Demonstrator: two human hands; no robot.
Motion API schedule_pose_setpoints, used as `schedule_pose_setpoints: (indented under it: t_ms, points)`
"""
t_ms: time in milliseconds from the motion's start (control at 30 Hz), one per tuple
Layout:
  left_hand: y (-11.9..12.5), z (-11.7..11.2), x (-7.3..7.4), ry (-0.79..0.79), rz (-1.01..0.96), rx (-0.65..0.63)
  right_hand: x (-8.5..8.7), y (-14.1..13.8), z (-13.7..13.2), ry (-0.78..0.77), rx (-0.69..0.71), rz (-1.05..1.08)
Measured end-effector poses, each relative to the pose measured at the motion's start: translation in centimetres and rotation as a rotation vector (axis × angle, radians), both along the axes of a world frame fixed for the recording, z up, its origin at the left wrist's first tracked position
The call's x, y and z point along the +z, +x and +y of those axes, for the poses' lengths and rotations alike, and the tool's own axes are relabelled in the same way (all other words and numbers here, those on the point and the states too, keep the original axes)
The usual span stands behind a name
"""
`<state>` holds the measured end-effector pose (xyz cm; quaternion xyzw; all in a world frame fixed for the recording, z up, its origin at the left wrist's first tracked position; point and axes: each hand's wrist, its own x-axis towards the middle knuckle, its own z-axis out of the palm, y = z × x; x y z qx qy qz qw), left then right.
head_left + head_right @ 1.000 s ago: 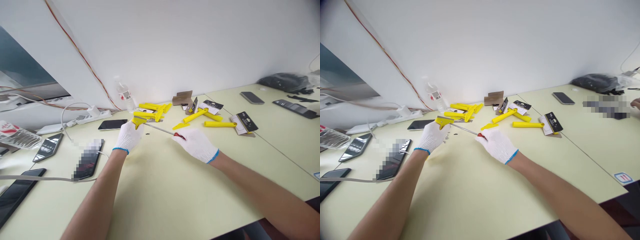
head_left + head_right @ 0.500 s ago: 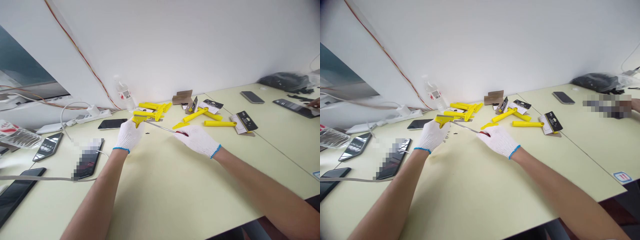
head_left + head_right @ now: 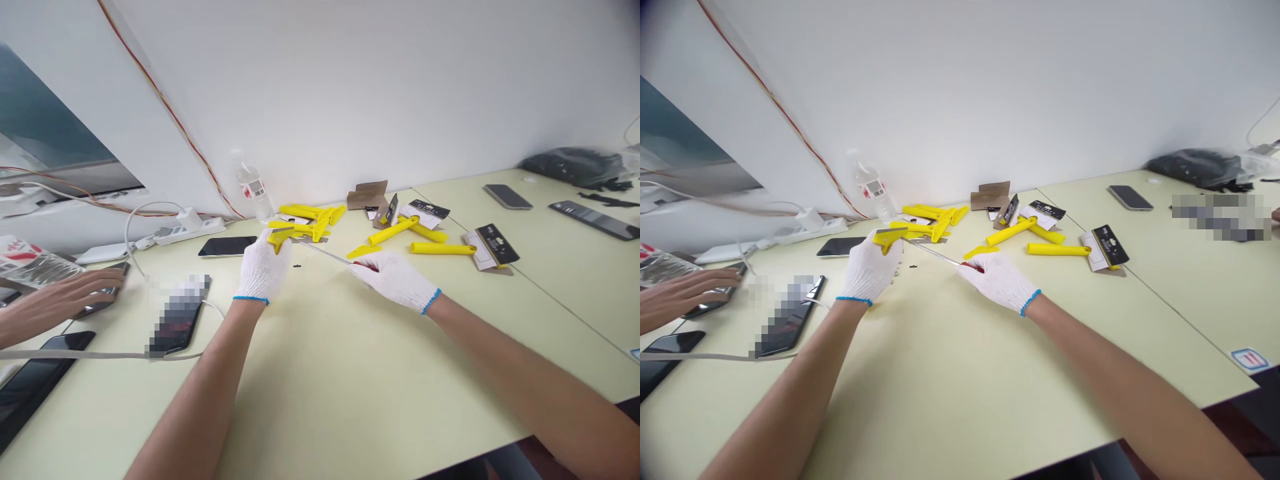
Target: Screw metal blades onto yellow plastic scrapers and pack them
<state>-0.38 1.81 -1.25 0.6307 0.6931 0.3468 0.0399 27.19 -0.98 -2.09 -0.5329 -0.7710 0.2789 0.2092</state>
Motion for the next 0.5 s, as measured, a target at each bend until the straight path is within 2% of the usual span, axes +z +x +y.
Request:
schedule_pose_setpoints:
  t_ms: [133,267,333,500]
  points:
    - [0.04,0.01,-0.11,0.038,0.022,0.003,0.31,0.03,-0.04,-0.091,0.004,0.044]
    - [-0.06,0.11,-0.29,0.055,0.042,-0.003,0.62,0.43,0.04,-0.102,0.045,0.066]
    - [-0.2,0.17,-0.39,0.064,0.052,-0.017,0.57,0.64,0.12,-0.048,0.044,0.035]
    - [-0.64,0.37,-0.68,0.104,0.066,-0.035,0.37,0.47,-0.04,0.217,-0.014,-0.052]
